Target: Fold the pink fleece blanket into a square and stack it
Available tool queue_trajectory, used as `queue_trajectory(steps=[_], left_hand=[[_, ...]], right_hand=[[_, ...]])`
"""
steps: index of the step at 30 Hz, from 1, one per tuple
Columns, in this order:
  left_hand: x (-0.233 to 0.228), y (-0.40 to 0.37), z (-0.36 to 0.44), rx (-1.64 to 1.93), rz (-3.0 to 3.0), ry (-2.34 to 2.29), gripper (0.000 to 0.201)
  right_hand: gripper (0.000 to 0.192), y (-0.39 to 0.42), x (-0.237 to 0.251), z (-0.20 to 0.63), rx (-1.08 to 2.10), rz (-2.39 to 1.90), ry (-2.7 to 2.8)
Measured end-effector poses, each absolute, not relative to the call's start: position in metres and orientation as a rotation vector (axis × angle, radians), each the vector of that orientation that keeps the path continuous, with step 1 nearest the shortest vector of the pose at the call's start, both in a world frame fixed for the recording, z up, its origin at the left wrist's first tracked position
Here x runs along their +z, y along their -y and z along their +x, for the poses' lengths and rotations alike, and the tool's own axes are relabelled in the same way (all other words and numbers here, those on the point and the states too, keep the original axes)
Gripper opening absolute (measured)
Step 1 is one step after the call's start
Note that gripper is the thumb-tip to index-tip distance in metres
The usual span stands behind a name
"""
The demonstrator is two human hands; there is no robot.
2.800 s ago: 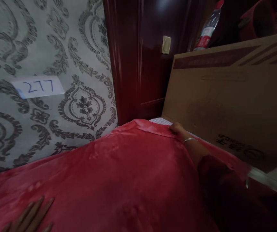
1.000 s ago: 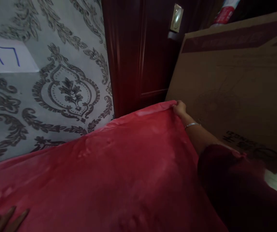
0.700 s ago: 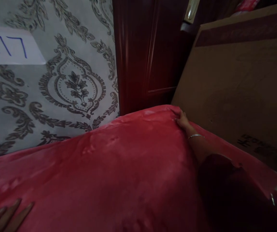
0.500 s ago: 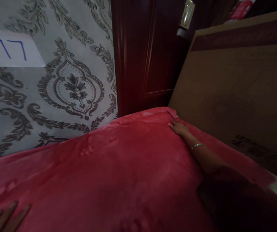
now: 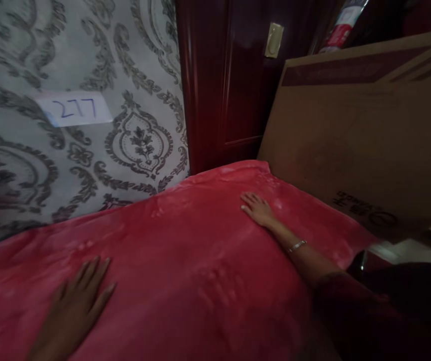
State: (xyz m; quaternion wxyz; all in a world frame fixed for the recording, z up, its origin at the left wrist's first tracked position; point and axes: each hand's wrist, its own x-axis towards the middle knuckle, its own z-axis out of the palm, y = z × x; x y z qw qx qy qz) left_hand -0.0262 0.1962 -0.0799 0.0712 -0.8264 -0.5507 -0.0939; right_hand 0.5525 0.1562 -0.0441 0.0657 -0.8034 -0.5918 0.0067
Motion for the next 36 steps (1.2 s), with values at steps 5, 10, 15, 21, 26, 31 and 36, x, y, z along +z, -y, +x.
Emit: queue_trajectory(steps=[5, 10, 15, 21, 26, 31, 36], left_hand=[[-0.034, -0.165, 0.009, -0.132, -2.506, 1.791, 0.062], [-0.020, -0.159, -0.003, -0.328, -2.603, 1.934, 0.054], [-0.013, -0.171, -0.053, -0.770, -2.692, 1.914, 0.027], [-0.019, -0.182, -0.095, -1.051, -2.623, 1.942, 0.021], [-0.032, -0.185, -0.109, -1.127, -2.703, 1.836, 0.008], [-0.041, -0.190, -0.117, -1.127, -2.782, 1.767, 0.007], [-0.042, -0.192, -0.119, -1.105, -2.809, 1.731, 0.007]], right_hand=[[0.053, -0.125, -0.039, 0.535, 0.083, -2.582, 1.493], [0.044, -0.118, -0.048, 0.456, 0.243, -1.925, 1.830], [0.031, -0.119, -0.042, 0.359, 0.423, -1.516, 1.882], [0.018, -0.161, -0.038, 0.273, 0.497, -1.346, 1.762], [0.013, -0.180, -0.057, 0.243, 0.518, -1.303, 1.799], [0.016, -0.181, -0.068, 0.255, 0.445, -1.246, 1.891], [0.013, -0.180, -0.067, 0.269, 0.326, -1.326, 1.997]])
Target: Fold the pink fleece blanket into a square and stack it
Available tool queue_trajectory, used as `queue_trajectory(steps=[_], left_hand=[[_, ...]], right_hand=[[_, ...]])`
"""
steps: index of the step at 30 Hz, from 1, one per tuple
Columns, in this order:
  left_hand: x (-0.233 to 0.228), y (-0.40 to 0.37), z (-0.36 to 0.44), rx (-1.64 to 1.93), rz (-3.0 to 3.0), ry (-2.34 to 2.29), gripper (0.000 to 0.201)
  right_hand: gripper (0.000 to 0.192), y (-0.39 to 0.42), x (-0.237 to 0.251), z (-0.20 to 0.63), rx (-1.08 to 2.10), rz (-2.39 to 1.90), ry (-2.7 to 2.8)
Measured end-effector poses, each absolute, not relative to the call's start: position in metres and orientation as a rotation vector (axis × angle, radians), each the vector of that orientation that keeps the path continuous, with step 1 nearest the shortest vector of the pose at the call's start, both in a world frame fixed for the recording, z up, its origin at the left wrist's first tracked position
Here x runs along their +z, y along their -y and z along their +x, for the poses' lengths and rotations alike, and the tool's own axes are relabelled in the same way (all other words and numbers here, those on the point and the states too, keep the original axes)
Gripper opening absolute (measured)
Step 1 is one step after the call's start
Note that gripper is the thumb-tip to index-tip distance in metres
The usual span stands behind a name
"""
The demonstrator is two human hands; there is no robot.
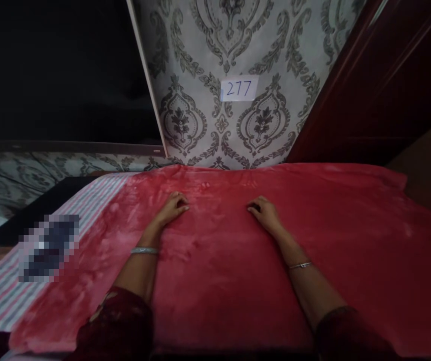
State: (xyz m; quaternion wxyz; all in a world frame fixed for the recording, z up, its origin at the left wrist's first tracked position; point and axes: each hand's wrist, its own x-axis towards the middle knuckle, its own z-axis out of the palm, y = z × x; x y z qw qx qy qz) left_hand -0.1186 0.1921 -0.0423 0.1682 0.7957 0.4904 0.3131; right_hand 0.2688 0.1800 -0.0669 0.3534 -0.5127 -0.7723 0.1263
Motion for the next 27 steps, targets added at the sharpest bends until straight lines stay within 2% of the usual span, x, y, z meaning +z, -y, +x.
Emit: queue_trajectory(steps=[7, 13, 23, 27], left_hand=[[-0.040, -0.188, -0.105, 0.916, 2.302, -1.539, 0.015], [-0.027, -0.180, -0.105, 0.989, 2.302, -1.613, 0.012], [0.000, -0.160, -0.095, 1.090, 2.306, -1.789, 0.011], [0.003, -0.158, -0.091, 1.046, 2.327, -1.809, 0.013]], right_hand=[[0.017, -0.176, -0.063, 0.260, 0.166, -1.450, 2.088], [0.017, -0.171, -0.054, 0.257, 0.035, -1.445, 2.014], [0.020, -0.159, -0.039, 0.263, 0.004, -1.373, 1.849], [0.022, -0.160, -0.043, 0.263, 0.115, -1.334, 1.898]])
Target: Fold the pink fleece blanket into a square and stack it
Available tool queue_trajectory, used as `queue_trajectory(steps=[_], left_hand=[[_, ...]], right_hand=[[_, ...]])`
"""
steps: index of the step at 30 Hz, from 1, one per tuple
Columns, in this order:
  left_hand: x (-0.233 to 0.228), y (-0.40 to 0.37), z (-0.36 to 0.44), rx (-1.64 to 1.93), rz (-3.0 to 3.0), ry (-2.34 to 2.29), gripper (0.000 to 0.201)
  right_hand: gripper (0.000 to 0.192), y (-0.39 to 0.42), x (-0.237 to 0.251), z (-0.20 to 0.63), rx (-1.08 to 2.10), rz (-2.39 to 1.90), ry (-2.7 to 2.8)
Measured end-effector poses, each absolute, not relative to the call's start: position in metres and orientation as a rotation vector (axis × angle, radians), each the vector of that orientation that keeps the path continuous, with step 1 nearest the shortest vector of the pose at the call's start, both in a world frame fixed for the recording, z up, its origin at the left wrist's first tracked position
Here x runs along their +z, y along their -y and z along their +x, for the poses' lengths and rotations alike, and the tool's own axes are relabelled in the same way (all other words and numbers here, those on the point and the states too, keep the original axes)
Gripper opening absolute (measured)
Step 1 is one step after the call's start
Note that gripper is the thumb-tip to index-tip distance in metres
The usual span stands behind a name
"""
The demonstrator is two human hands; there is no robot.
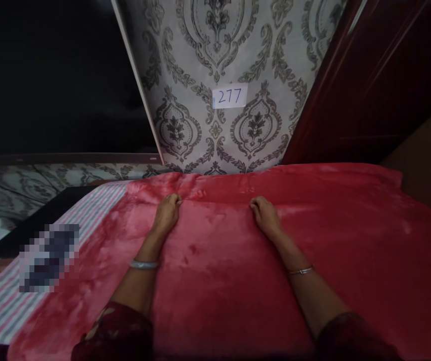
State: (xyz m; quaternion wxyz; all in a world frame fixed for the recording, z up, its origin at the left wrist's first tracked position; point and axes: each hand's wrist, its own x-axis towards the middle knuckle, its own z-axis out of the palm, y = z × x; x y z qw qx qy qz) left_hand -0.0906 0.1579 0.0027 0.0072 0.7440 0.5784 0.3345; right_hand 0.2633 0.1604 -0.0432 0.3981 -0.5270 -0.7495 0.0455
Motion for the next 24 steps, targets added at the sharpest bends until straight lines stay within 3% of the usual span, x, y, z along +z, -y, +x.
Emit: queue_trajectory(steps=[7, 14, 24], left_hand=[[0.004, -0.157, -0.093, 1.037, 2.363, -1.779, 0.013], [0.004, -0.146, -0.088, 0.802, 2.410, -1.702, 0.013], [0.001, -0.141, -0.157, 0.635, 2.325, -1.849, 0.020]], right_hand=[[0.018, -0.157, -0.046, 0.260, 0.112, -1.230, 2.124], [0.024, -0.158, -0.050, 0.269, 0.079, -1.241, 1.969], [0.028, -0.162, -0.058, 0.272, 0.017, -1.109, 1.934]])
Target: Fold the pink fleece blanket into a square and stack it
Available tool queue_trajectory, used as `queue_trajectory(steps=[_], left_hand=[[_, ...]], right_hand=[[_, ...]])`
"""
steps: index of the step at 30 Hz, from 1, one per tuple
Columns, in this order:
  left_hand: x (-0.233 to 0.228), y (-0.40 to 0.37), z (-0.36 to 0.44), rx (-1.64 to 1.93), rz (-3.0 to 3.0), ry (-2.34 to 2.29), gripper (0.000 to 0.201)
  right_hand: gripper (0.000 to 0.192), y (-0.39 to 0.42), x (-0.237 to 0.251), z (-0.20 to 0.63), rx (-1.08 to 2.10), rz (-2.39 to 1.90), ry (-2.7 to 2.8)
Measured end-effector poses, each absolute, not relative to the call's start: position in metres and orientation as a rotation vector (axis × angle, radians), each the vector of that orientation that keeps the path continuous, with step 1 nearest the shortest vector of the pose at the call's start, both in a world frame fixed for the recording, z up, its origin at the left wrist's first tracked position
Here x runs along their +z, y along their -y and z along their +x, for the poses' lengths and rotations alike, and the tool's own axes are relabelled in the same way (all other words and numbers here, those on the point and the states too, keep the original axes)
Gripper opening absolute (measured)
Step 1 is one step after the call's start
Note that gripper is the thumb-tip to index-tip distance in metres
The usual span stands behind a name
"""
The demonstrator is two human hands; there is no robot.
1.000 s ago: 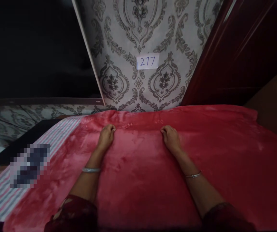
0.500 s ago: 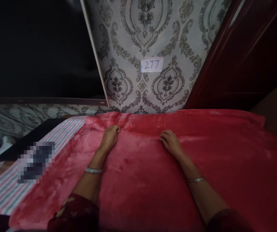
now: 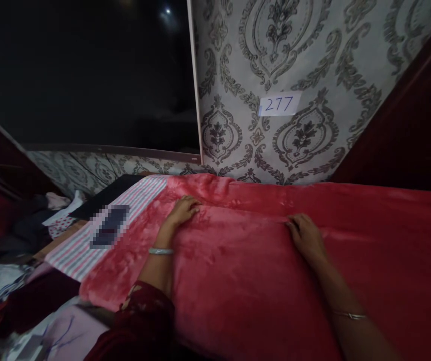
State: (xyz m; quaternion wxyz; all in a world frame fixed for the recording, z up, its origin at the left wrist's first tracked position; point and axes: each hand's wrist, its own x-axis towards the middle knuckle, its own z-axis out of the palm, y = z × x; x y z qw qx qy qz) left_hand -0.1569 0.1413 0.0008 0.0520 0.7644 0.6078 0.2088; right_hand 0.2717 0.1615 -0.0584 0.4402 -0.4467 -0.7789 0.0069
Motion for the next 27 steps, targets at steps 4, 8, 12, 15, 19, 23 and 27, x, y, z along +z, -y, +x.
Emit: queue_trajectory(steps=[4, 8, 12, 15, 19, 23, 27], left_hand=[[-0.001, -0.142, -0.165, 0.629, 2.293, -1.883, 0.011], [0.011, -0.140, -0.170, 0.753, 2.308, -1.901, 0.019], [0.021, -0.140, -0.177, 0.906, 2.337, -1.908, 0.017], [0.021, -0.143, -0.180, 0.878, 2.316, -1.889, 0.020], [0.019, -0.147, -0.173, 0.854, 2.311, -1.952, 0.031], [0.023, -0.144, -0.158, 0.972, 2.279, -2.277, 0.037], [0.033, -0.133, -0.150, 1.366, 2.302, -2.444, 0.040]], right_hand=[[0.027, -0.161, -0.058, 0.272, 0.013, -1.101, 1.939], [0.027, -0.160, -0.056, 0.270, -0.017, -1.080, 1.929], [0.023, -0.160, -0.054, 0.265, 0.028, -1.097, 1.970], [0.021, -0.159, -0.052, 0.263, 0.077, -1.134, 1.990], [0.019, -0.159, -0.047, 0.262, 0.094, -1.159, 1.976], [0.020, -0.158, -0.039, 0.264, 0.056, -1.142, 1.940], [0.020, -0.149, -0.026, 0.266, -0.074, -1.067, 1.862]])
